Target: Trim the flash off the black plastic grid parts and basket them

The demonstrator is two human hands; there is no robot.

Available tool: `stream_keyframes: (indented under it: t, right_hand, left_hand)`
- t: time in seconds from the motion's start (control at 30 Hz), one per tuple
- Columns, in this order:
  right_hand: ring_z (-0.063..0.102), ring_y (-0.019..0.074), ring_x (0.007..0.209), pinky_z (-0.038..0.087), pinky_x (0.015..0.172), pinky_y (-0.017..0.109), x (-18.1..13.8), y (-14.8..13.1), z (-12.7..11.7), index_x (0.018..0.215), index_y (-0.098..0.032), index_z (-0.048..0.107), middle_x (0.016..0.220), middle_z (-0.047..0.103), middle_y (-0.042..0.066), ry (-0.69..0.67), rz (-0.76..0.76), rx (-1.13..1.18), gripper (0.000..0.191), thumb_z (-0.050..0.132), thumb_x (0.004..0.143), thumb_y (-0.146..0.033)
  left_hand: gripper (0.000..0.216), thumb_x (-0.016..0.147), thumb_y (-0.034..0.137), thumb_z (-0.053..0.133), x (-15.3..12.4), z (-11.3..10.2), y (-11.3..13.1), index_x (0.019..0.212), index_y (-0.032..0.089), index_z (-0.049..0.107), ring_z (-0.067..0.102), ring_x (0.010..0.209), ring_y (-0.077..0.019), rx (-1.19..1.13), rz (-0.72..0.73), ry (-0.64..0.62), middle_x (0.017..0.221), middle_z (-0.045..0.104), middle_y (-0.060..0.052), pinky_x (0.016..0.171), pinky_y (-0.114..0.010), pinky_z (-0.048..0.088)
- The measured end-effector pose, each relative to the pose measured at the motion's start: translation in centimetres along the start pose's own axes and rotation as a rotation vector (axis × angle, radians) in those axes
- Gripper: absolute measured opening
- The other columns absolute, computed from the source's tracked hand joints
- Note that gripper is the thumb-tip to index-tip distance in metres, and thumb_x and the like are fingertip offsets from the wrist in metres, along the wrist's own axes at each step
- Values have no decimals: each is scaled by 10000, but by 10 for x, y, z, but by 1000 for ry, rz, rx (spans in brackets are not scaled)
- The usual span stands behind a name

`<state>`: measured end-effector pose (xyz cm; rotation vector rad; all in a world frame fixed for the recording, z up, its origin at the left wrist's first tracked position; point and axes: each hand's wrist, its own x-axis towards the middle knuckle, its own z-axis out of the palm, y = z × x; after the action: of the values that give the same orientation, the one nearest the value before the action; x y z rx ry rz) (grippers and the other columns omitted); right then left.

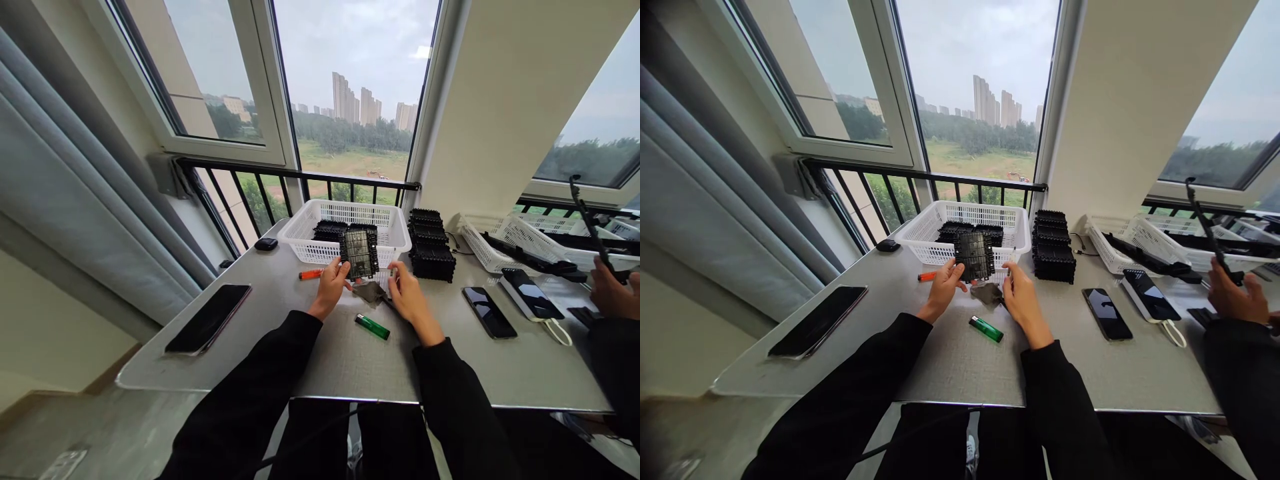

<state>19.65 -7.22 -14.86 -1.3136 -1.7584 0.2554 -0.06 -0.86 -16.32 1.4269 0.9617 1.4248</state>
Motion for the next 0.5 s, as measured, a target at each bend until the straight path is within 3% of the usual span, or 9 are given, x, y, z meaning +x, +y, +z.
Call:
stream_keyframes:
  t: [0.17, 0.3, 0.4, 0.5]
  right_hand:
    - [594, 155, 715, 473, 726, 277, 0, -10, -5, 1264, -197, 544, 904, 683, 26, 111, -31, 157, 412, 474, 859, -226]
    - [637, 168, 751, 489, 730, 282, -2, -9, -3, 1149, -196, 600, 924, 719, 51, 187, 8, 261, 310, 550, 876, -334]
    - [627, 165, 687, 477, 655, 269, -2, -8, -1, 1057, -187, 643, 787, 697, 39, 209, 67, 339, 302, 536, 902, -424]
    - [521, 133, 552, 408, 547, 249, -2, -11, 0, 910, -172, 659, 603, 569, -12, 237, 105, 383, 347, 527, 899, -493]
  left_hand:
    - [295, 810, 456, 619, 1, 0, -2, 860, 180, 527, 467, 446, -59, 16, 13, -27, 647, 441, 64, 377, -175, 460]
    - [301, 811, 453, 618, 0, 1, -4, 905, 175, 549, 518, 455, -79, 15, 7, -57, 664, 488, 52, 383, -195, 454]
    - [288, 821, 449, 618, -2, 3, -2, 897, 179, 555, 578, 498, -112, -6, 12, -110, 687, 545, 26, 407, -220, 472]
    - [299, 832, 472, 602, -5, 5, 2, 900, 186, 550, 628, 537, -142, -12, -8, -165, 720, 600, 3, 422, -232, 478]
